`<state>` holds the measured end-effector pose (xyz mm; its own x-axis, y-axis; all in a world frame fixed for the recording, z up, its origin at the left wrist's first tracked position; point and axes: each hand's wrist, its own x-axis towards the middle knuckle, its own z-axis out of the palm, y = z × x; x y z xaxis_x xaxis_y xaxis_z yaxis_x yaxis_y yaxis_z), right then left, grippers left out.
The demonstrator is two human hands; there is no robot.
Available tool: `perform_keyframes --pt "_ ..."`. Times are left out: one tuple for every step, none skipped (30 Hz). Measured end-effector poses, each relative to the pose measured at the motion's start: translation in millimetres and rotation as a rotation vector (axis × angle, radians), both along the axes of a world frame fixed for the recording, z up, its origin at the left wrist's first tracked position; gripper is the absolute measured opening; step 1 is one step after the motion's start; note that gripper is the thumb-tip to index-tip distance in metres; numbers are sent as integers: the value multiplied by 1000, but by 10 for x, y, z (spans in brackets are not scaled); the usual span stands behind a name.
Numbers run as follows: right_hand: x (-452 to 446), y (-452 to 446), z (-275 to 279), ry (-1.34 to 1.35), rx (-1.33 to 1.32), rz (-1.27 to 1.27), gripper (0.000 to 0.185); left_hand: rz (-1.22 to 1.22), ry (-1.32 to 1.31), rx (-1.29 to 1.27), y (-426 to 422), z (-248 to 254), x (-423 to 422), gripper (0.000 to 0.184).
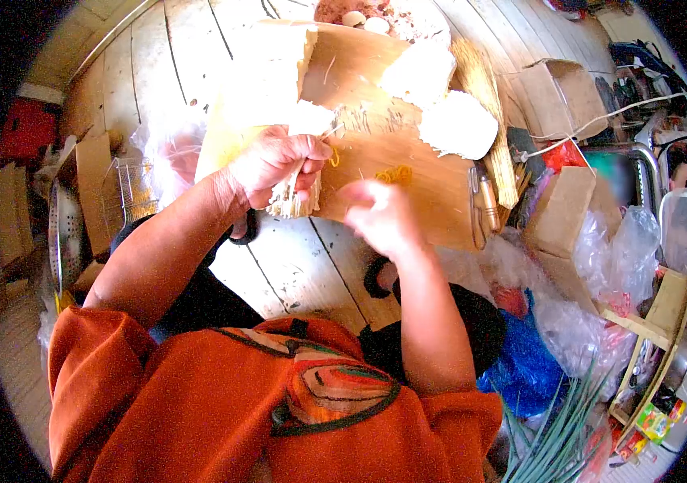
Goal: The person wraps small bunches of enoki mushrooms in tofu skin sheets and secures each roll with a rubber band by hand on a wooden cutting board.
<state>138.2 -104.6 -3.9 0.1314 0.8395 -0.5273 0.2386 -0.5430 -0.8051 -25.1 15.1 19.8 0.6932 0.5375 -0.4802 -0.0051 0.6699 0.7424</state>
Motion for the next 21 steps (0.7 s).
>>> perform_keyframes --pt "-7 -11 2 -77 -90 212 35 0 1 2 4 0 -3 16" --pt "-50 -43 -41 -32 84 171 39 8 -13 -8 -1 -7 3 15" --pt "-83 -15 62 64 66 46 41 15 -26 -18 -9 -14 9 15" --pt "-106 20 210 158 46 -79 43 15 -25 -19 -22 -20 10 15" --pt "-110 39 275 291 111 -203 43 -6 16 25 -40 -24 11 14" --pt "-102 78 302 315 178 -236 38 -27 58 70 -61 -20 15 13" --pt "-93 102 271 259 208 -237 37 -18 97 30 -91 22 17 13" --pt "-88 109 228 203 239 -237 35 -18 97 30 -99 9 19 13" --pt "-85 100 189 203 239 -237 35 -49 104 71 -107 -20 19 14" --pt "-79 92 148 167 273 -247 29 -78 111 112 -110 -51 14 19" --pt "-70 91 129 131 306 -254 23 -90 128 97 -100 -83 7 20" --pt "-30 97 140 132 306 -252 23 -87 129 96 -95 -91 2 20" --pt "30 105 168 408 325 -359 18 -120 152 116 -90 -96 -2 20" --pt "58 121 206 686 340 -464 14 -154 174 137 -82 -95 -6 20" --pt "14 145 276 798 316 -589 13 -153 175 138 -80 -63 -3 20" --pt "2 131 299 798 315 -587 13 -153 155 120 -87 -21 9 20" --pt "-7 109 316 935 275 -540 14 -153 135 102 -95 13 20 20" --pt "-8 93 323 1070 234 -492 15 -153 135 101 -102 26 29 20" --pt "21 77 287 1158 169 -327 17 -149 131 105 -108 35 36 17" --pt "-6 60 271 1089 75 -323 22 -145 127 110 -115 40 39 17" --pt "-32 53 278 1005 57 -304 23 -145 127 111 -127 22 37 17"
